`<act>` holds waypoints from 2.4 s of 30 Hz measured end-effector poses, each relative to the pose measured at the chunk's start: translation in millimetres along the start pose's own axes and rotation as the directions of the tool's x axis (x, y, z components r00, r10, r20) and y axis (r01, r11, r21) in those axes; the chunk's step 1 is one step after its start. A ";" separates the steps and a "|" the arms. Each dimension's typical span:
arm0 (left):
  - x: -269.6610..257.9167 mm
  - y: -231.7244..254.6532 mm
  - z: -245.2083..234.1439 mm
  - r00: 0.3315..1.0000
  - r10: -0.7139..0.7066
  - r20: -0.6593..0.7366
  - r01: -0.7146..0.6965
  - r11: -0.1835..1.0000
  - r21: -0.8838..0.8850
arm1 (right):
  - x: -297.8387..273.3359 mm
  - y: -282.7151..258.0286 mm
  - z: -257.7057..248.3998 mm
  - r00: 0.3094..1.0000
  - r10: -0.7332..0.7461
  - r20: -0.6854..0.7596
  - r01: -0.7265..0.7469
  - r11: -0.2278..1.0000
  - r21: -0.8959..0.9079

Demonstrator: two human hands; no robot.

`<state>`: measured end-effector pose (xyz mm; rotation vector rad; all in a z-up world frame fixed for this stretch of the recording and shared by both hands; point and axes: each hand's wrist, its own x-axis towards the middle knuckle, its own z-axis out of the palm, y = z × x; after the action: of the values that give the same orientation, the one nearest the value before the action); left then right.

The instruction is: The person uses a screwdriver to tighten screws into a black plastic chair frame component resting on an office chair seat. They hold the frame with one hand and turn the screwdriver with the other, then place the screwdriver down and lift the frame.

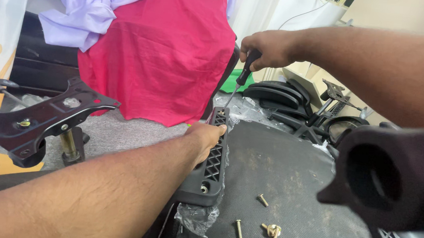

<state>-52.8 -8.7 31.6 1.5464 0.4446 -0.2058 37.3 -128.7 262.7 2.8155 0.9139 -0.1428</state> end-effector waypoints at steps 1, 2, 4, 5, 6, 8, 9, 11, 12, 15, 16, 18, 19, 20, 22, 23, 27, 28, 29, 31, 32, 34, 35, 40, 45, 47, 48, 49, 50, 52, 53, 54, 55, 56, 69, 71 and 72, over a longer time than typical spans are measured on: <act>-1.5 1.0 -0.3 1.000 -0.006 -0.004 0.006 1.000 0.019 | 2.1 -1.1 -0.7 0.999 0.052 -0.001 -0.052 0.996 0.071; -2.8 2.1 -0.5 1.000 -0.011 -0.009 0.011 0.999 0.040 | 4.1 -2.1 -0.9 0.995 0.104 0.001 -0.103 0.984 0.142; -6.2 3.2 -0.9 1.000 -0.017 -0.014 0.017 0.998 0.056 | 5.8 -3.4 0.2 0.978 0.208 -0.006 -0.198 0.943 0.268; -7.9 3.4 -0.9 1.000 -0.017 -0.012 0.017 0.999 0.051 | 5.5 -3.7 1.4 0.966 0.259 -0.006 -0.243 0.912 0.331; -8.7 4.4 -1.5 1.000 -0.016 -0.012 0.016 0.999 0.047 | 5.3 -3.3 2.0 0.951 0.309 -0.023 -0.268 0.859 0.435; -9.6 5.9 -3.0 0.999 -0.031 -0.025 0.032 0.997 0.071 | 4.4 -1.5 4.0 0.913 0.407 -0.037 -0.296 0.720 0.628; -10.1 6.0 -3.9 0.999 -0.038 -0.032 0.041 0.996 0.083 | 4.0 0.0 5.6 0.932 0.354 -0.083 -0.237 0.765 0.599; -11.4 5.0 -5.2 0.999 -0.035 -0.018 0.036 0.997 0.068 | 4.2 4.1 9.9 0.957 0.236 -0.167 -0.113 0.838 0.534; -12.0 4.9 -5.7 0.999 -0.032 -0.011 0.033 0.998 0.062 | 5.1 6.5 9.7 0.962 0.227 -0.150 -0.107 0.822 0.559; -12.0 4.2 -5.8 1.000 -0.026 0.000 0.026 0.999 0.040 | 10.7 10.5 5.8 0.964 0.253 -0.081 -0.154 0.781 0.605; -11.1 3.7 -5.3 1.000 -0.025 0.005 0.025 0.999 0.031 | 13.6 9.5 6.1 0.953 0.300 -0.045 -0.214 0.770 0.601; -8.4 2.5 -4.3 1.000 -0.023 0.014 0.023 1.000 0.013 | 16.1 4.9 9.1 0.909 0.416 0.002 -0.324 0.706 0.630; -6.6 2.0 -3.9 0.999 -0.034 0.014 0.034 0.999 0.017 | 16.9 0.7 11.9 0.876 0.483 0.015 -0.370 0.651 0.663; -4.6 2.4 -2.8 0.999 -0.046 0.015 0.045 0.999 0.021 | 17.4 -3.9 14.9 0.837 0.546 0.031 -0.412 0.592 0.693; -1.7 2.7 0.4 0.998 -0.052 0.020 0.052 0.999 0.010 | 15.8 -12.6 23.5 0.798 0.589 0.132 -0.589 0.711 0.384; -1.2 3.1 2.4 0.999 -0.047 0.024 0.047 0.999 -0.006 | 15.2 -16.9 29.2 0.767 0.618 0.173 -0.642 0.739 0.206; -1.5 2.2 4.0 1.000 0.012 0.013 -0.012 1.000 -0.026 | 23.7 -32.4 51.7 0.789 0.614 0.022 -0.611 0.781 0.128; -3.2 -1.1 5.7 1.000 -0.016 -0.001 0.016 1.000 0.000 | 23.8 -34.7 62.5 0.791 0.611 0.020 -0.611 0.790 0.054; -4.4 -3.5 8.4 0.999 -0.044 -0.015 0.045 0.999 0.026 | 23.8 -36.0 74.1 0.794 0.608 0.017 -0.608 0.794 -0.021; 2.3 -1.7 3.9 0.999 -0.028 -0.027 0.029 0.999 0.030 | 32.6 -43.6 107.1 0.854 0.516 0.070 -0.519 0.854 0.037; 5.3 -3.3 3.1 1.000 0.009 -0.013 -0.009 1.000 0.015 | 33.5 -44.2 124.0 0.876 0.473 0.098 -0.480 0.875 0.068; 13.2 -8.1 1.5 0.999 0.025 0.020 -0.024 0.998 -0.054 | 32.2 -37.1 151.6 0.876 0.481 0.034 -0.476 0.850 0.226; 18.4 -9.6 0.8 0.999 0.004 0.039 0.000 0.994 -0.107 | 31.7 -32.2 162.6 0.870 0.493 0.005 -0.471 0.828 0.303; 33.5 -15.6 3.6 0.988 -0.079 0.136 0.109 0.968 -0.228 | 10.1 -9.2 186.2 0.841 0.537 -0.066 -0.379 0.672 0.636; 29.6 -13.6 1.7 0.895 -0.148 0.420 0.236 0.957 -0.166 | -13.2 -4.1 183.8 0.886 0.463 -0.031 -0.291 0.607 0.740; 24.3 -13.7 -7.2 0.853 -0.142 0.503 0.227 0.967 -0.112 | -27.6 -1.7 184.0 0.889 0.458 -0.031 -0.279 0.593 0.756; 20.3 -16.4 -13.7 0.825 -0.142 0.546 0.222 0.972 -0.083 | -37.6 -2.0 187.6 0.884 0.467 -0.036 -0.288 0.603 0.744; 15.6 -20.4 -21.1 0.797 -0.142 0.587 0.224 0.972 -0.069 | -49.2 -2.6 192.6 0.878 0.476 -0.042 -0.298 0.613 0.732; 9.8 -25.9 -27.5 0.769 -0.142 0.623 0.225 0.973 -0.057 | -62.0 -1.8 198.9 0.875 0.482 -0.048 -0.304 0.624 0.720; -2.9 -36.7 -37.5 0.722 -0.131 0.679 0.242 0.968 -0.069 | -87.1 -3.7 212.4 0.867 0.498 -0.033 -0.312 0.593 0.742; -9.3 -42.6 -42.8 0.704 -0.121 0.700 0.258 0.962 -0.093 | -97.2 -7.2 218.7 0.863 0.504 -0.027 -0.314 0.579 0.752; -14.1 -46.4 -48.4 0.689 -0.105 0.717 0.272 0.955 -0.122 | -103.1 -12.7 224.1 0.864 0.498 -0.083 -0.308 0.651 0.694; -18.1 -48.3 -51.3 0.683 -0.099 0.724 0.277 0.952 -0.131 | -108.7 -19.2 229.9 0.864 0.485 -0.137 -0.303 0.716 0.629; -22.0 -49.4 -51.8 0.676 -0.093 0.731 0.280 0.950 -0.139 | -114.2 -24.0 233.3 0.862 0.469 -0.192 -0.298 0.775 0.557; -25.2 -64.6 -57.4 0.672 -0.088 0.735 0.308 0.936 -0.170 | -211.1 -30.9 231.1 0.595 0.798 -0.099 -0.672 0.561 0.484; -25.9 -64.2 -56.2 0.642 -0.080 0.762 0.327 0.928 -0.177 | -220.7 -29.4 231.0 0.578 0.806 -0.129 -0.691 0.567 0.447; -26.8 -63.6 -56.8 0.630 -0.075 0.773 0.336 0.924 -0.185 | -218.2 -31.2 230.8 0.574 0.812 -0.107 -0.701 0.554 0.449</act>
<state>-110.9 41.7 -14.0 0.9564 -0.0306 -0.8955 -165.5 -274.5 64.0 3.3376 -0.4797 0.2928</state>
